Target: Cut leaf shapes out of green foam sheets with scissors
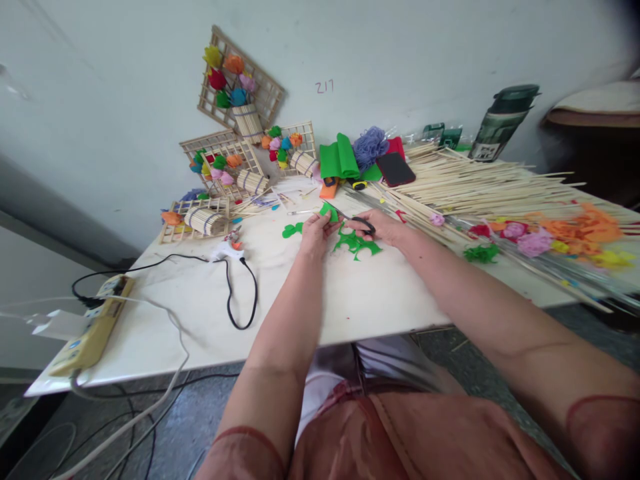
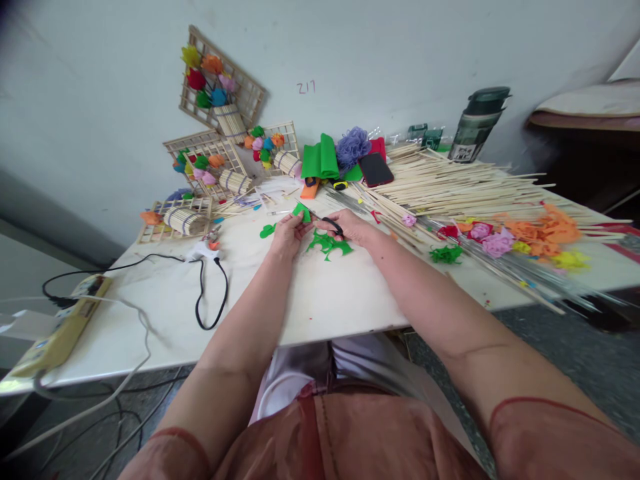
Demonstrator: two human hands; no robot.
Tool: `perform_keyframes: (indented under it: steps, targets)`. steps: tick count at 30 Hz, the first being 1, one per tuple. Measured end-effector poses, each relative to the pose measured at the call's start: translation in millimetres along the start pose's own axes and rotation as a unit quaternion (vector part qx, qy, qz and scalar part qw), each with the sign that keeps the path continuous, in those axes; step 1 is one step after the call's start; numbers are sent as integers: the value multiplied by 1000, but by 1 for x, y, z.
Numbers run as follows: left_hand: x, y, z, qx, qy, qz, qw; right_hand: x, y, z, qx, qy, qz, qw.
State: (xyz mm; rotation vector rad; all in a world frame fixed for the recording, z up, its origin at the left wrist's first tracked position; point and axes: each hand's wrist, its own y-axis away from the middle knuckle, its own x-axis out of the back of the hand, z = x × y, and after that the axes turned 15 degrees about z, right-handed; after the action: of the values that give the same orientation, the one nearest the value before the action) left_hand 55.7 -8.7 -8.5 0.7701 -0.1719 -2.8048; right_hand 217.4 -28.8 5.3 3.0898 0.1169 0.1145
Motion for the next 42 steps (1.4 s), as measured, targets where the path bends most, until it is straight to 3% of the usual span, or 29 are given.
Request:
perform_keyframes:
  steps: [12, 42]
  targets:
    - [0, 0, 1, 5, -7, 32, 999, 0, 0, -1, 18, 5, -8, 1000]
    - [1, 0, 1, 7, -8, 30, 1000, 0, -1, 4, -9, -12, -12, 1000]
